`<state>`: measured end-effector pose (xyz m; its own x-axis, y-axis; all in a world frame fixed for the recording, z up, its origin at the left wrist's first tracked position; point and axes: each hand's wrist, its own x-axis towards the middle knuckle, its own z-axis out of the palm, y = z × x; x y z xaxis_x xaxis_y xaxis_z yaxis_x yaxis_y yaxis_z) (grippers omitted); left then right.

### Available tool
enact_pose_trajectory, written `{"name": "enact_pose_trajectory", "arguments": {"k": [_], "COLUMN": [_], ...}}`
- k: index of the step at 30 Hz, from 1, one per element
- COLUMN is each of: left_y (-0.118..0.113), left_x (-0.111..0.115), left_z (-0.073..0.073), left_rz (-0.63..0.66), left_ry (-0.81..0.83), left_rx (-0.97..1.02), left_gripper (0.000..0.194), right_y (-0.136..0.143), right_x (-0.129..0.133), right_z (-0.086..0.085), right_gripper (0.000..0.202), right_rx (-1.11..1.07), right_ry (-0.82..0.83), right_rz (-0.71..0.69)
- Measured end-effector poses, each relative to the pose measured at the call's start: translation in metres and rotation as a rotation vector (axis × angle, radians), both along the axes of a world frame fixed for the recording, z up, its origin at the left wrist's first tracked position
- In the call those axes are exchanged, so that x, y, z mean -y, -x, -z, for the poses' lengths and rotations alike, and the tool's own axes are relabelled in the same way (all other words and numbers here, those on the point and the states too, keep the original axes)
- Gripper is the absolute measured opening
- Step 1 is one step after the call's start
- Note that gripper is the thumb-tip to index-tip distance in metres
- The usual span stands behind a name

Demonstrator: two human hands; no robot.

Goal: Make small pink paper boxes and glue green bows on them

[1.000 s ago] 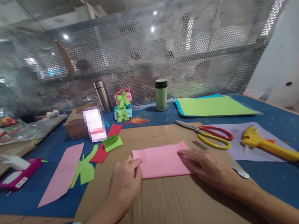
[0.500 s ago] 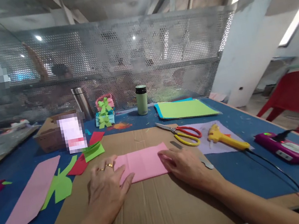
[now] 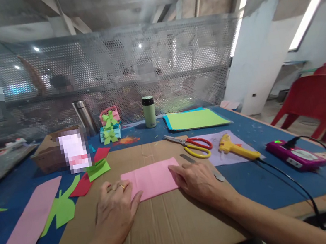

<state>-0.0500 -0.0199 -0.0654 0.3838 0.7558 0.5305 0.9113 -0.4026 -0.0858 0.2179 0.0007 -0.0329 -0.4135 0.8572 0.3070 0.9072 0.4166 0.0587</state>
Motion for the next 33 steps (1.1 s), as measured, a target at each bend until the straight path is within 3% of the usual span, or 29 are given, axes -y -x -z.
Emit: {"name": "enact_pose_trajectory", "arguments": {"k": [9, 19, 33], "left_y": [-0.002, -0.003, -0.008], "left_x": [0.003, 0.003, 0.006], "left_z": [-0.005, -0.004, -0.013], "left_rz": [-0.015, -0.026, -0.04], "left_ry": [0.014, -0.003, 0.071], "left_rx": [0.002, 0.02, -0.082], "left_gripper": [0.032, 0.055, 0.05], "right_y": [0.001, -0.002, -0.006], "right_x": [0.002, -0.004, -0.01], "right_z": [-0.001, 0.006, 0.012], "right_gripper": [0.019, 0.019, 0.02], "right_rx": [0.033, 0.068, 0.059], "right_ry": [0.002, -0.009, -0.072], "right_rz": [0.002, 0.005, -0.048]}}
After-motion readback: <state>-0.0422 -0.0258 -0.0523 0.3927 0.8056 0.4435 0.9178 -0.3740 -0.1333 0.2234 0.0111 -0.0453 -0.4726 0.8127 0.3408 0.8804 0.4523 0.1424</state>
